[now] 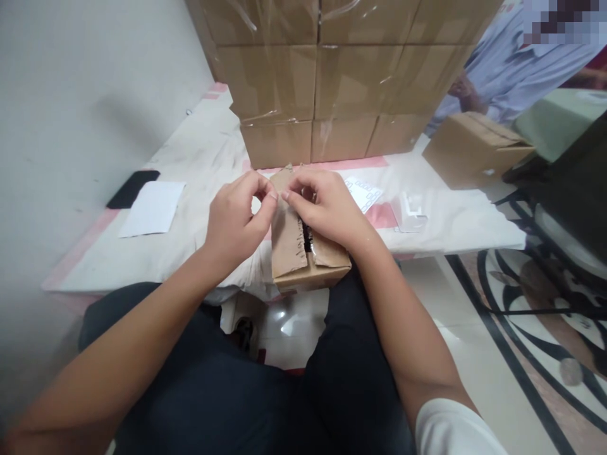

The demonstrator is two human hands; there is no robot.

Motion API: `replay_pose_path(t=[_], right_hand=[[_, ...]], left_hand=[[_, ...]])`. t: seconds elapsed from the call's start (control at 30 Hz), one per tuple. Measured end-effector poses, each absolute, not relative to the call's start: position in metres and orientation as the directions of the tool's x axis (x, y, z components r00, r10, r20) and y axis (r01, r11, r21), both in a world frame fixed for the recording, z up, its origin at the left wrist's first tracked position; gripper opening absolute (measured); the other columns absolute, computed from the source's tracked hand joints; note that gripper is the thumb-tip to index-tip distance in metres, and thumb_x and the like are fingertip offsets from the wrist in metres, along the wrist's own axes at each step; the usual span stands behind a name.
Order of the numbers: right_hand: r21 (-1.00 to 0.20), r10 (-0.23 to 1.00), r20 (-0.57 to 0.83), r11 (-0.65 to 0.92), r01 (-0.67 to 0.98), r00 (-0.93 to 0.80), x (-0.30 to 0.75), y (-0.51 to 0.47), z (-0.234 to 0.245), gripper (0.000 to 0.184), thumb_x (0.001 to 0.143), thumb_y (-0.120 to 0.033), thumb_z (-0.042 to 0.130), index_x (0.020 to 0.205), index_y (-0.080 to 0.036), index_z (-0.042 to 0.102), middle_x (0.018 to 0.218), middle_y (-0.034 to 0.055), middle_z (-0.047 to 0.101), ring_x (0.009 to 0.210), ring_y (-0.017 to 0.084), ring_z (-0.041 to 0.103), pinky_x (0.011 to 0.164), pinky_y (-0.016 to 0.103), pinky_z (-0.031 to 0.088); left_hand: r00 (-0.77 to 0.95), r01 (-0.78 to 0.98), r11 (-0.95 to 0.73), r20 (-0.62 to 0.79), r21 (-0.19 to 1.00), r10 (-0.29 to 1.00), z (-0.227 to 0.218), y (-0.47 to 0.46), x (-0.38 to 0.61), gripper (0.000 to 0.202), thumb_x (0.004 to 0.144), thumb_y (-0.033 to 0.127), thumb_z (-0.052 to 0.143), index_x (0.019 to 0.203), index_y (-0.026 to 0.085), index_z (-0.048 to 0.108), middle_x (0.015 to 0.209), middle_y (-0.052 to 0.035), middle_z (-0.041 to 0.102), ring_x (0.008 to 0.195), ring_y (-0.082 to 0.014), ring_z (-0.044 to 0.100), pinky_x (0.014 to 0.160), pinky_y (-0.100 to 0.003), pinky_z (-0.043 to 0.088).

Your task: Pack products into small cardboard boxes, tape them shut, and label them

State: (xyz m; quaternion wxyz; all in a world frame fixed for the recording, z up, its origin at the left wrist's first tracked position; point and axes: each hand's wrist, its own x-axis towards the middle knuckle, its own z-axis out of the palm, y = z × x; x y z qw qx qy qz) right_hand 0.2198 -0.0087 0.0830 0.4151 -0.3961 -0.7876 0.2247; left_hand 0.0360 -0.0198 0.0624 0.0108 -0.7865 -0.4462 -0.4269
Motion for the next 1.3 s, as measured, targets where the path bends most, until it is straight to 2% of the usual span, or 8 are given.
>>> replay_pose_path(t=[0.1,0.2,0.3,0.53,0.83,0.97,1.2,1.3], right_hand=[[-0.692,0.816,0.471,0.578,0.432,-0.336,0.219,-0.009,0.083,0.018,0.091,-0.029,0.068,0.078,-0.017,0.068,0.076,0.0025,0.066,0.07,0.017,0.056,0.066,0.031,0.041],[-0.684,0.801,0.48,0.596,0.419,-0.357,0.219,-0.01,0.082,0.016,0.09,-0.026,0.068,0.077,-0.017,0.069,0.075,0.002,0.066,0.069,0.016,0.055,0.064,0.03,0.04],[-0.664,0.782,0.493,0.621,0.416,-0.381,0.218,-0.01,0.082,0.019,0.091,-0.029,0.069,0.076,-0.017,0.069,0.075,0.0018,0.066,0.068,0.015,0.054,0.065,0.03,0.039],[-0.714,0.81,0.449,0.579,0.394,-0.378,0.219,-0.008,0.082,0.018,0.092,-0.027,0.067,0.078,-0.016,0.069,0.076,0.0023,0.065,0.07,0.016,0.054,0.066,0.03,0.04],[-0.686,0.789,0.453,0.606,0.403,-0.415,0.218,-0.011,0.084,0.02,0.093,-0.027,0.066,0.076,-0.017,0.067,0.073,0.0012,0.063,0.071,0.016,0.053,0.067,0.03,0.039],[-0.692,0.794,0.471,0.603,0.397,-0.385,0.217,-0.011,0.084,0.019,0.092,-0.028,0.067,0.077,-0.017,0.069,0.077,0.0025,0.067,0.073,0.017,0.057,0.068,0.03,0.041],[-0.728,0.822,0.442,0.563,0.392,-0.36,0.217,-0.011,0.084,0.023,0.09,-0.031,0.067,0.072,-0.017,0.064,0.069,0.0004,0.06,0.067,0.015,0.051,0.064,0.029,0.039],[-0.73,0.816,0.434,0.567,0.382,-0.381,0.217,-0.011,0.084,0.023,0.09,-0.03,0.066,0.07,-0.017,0.063,0.068,0.0,0.058,0.068,0.015,0.05,0.064,0.029,0.038]], left_hand=[[0.272,0.654,-0.66,0.7,0.369,0.66,0.063,-0.017,0.033,0.021,0.102,0.035,0.046,0.086,0.022,0.052,0.086,-0.0032,0.067,0.08,-0.0196,0.062,0.073,-0.035,0.041],[0.365,0.658,-0.722,0.746,0.216,0.556,0.067,-0.014,0.027,0.022,0.102,0.042,0.05,0.094,0.022,0.057,0.094,-0.0054,0.07,0.088,-0.0217,0.064,0.078,-0.036,0.042],[0.457,0.677,-0.731,0.731,0.085,0.508,0.069,-0.01,0.021,0.021,0.104,0.037,0.046,0.097,0.022,0.059,0.097,-0.0063,0.072,0.091,-0.0228,0.065,0.08,-0.038,0.042],[0.506,0.711,-0.699,0.743,-0.072,0.438,0.068,-0.003,0.013,0.025,0.103,0.041,0.048,0.098,0.023,0.064,0.096,-0.0078,0.072,0.089,-0.0255,0.065,0.08,-0.041,0.04],[0.506,0.716,-0.694,0.738,-0.072,0.445,0.067,-0.003,0.016,0.026,0.105,0.033,0.042,0.093,0.022,0.062,0.094,-0.0084,0.071,0.088,-0.0248,0.065,0.079,-0.041,0.039],[0.423,0.759,-0.651,0.759,0.001,0.495,0.061,-0.005,0.026,0.024,0.105,0.031,0.039,0.091,0.021,0.056,0.091,-0.0097,0.068,0.087,-0.0254,0.063,0.079,-0.041,0.039],[0.217,0.631,-0.644,0.698,0.433,0.682,0.051,-0.01,0.038,0.015,0.101,0.027,0.044,0.087,0.023,0.046,0.083,-0.0027,0.061,0.075,-0.0186,0.055,0.068,-0.034,0.04],[0.247,0.521,-0.696,0.693,0.494,0.677,0.056,-0.009,0.032,0.018,0.101,0.03,0.045,0.086,0.023,0.05,0.083,-0.0023,0.06,0.076,-0.0174,0.056,0.071,-0.033,0.044]])
